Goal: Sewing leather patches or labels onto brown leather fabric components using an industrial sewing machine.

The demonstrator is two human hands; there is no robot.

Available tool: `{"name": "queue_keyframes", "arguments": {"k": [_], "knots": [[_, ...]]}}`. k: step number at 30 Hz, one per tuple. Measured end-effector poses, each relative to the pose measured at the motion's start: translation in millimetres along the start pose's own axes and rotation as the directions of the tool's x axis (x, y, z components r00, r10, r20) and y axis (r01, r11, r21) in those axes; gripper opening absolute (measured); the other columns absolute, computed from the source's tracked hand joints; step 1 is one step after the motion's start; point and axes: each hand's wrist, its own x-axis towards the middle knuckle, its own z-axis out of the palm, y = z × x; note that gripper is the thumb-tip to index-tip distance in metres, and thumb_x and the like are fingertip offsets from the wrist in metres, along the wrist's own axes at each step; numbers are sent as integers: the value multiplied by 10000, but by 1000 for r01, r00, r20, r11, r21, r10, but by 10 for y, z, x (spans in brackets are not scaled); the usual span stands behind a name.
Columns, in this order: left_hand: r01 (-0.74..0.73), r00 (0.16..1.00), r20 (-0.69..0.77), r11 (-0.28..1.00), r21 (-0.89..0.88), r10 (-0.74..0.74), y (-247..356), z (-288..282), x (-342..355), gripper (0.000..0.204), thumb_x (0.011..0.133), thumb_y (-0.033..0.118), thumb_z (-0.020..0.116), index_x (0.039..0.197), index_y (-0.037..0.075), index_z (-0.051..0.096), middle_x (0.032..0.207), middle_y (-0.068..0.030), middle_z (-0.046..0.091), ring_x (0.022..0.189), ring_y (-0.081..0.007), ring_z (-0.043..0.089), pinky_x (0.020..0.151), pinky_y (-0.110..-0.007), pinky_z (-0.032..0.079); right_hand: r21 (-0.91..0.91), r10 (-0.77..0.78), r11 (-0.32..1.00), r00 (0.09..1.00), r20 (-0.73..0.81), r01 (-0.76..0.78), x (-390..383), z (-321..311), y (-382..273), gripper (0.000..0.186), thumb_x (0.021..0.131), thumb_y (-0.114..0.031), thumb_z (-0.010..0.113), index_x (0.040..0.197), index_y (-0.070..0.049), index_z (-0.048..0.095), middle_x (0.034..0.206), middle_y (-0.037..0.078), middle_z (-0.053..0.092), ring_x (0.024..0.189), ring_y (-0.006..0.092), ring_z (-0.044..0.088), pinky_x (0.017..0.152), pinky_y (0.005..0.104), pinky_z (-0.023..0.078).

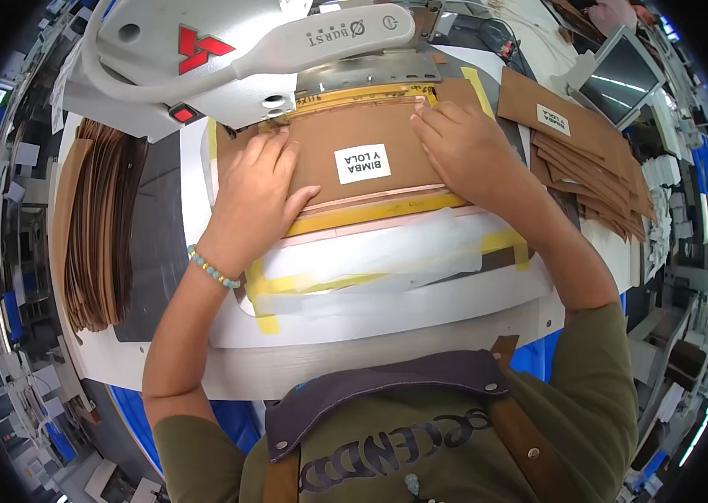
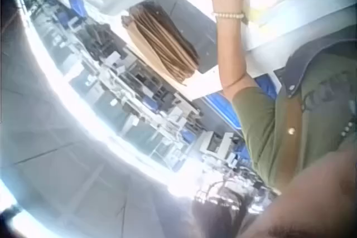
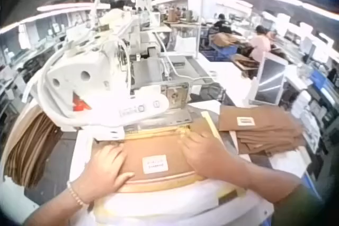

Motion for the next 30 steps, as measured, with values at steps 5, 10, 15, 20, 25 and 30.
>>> {"name": "queue_keyframes", "arguments": {"k": [5,10,15,20,25,30], "knots": [[-19,1000,-21,998,64,21,133,111,96,587,957,272,782,1419,-45,609,1520,-214,588,1400,-403,540,1191,-470,446,-18,-24,1000,1000,-7,24,-36,-38,85,373,870,-63,688,1225,47,725,1279,160,740,1151,246,676,833,369,507],[-108,992,51,991,-84,112,333,202,169,612,1015,323,723,1522,17,567,1641,-167,509,1507,-414,466,1216,-488,427,-2,-29,1000,999,-36,29,-16,25,17,397,849,-73,710,1231,35,729,1279,146,741,1121,231,675,816,356,506],[-32,996,85,999,-19,34,445,262,293,613,1053,368,680,1560,48,552,1663,-159,491,1523,-419,451,1225,-500,419,-8,-51,999,998,-32,51,-53,48,101,389,830,-89,727,1203,21,737,1284,136,742,1085,219,672,807,350,509],[14,996,84,999,-31,-11,478,253,354,613,1027,356,709,1514,4,583,1623,-169,528,1512,-421,461,1217,-507,422,2,-75,997,997,-23,75,-51,54,173,377,886,-116,710,1241,9,733,1279,100,750,1023,234,659,829,351,553],[4,997,72,999,-32,-2,584,330,438,583,1025,315,712,1489,-17,595,1597,-198,541,1498,-412,478,1224,-489,425,-19,-114,993,989,-94,113,-23,95,199,305,853,-137,717,1126,-5,753,1231,123,763,1031,228,680,785,348,537],[-119,993,13,990,-82,120,714,415,565,537,1049,270,685,1490,-22,594,1582,-210,548,1485,-403,494,1223,-471,434,10,-140,990,976,-164,144,-30,117,230,210,820,-158,727,986,-32,754,1163,135,771,1039,227,695,740,355,525]]}}
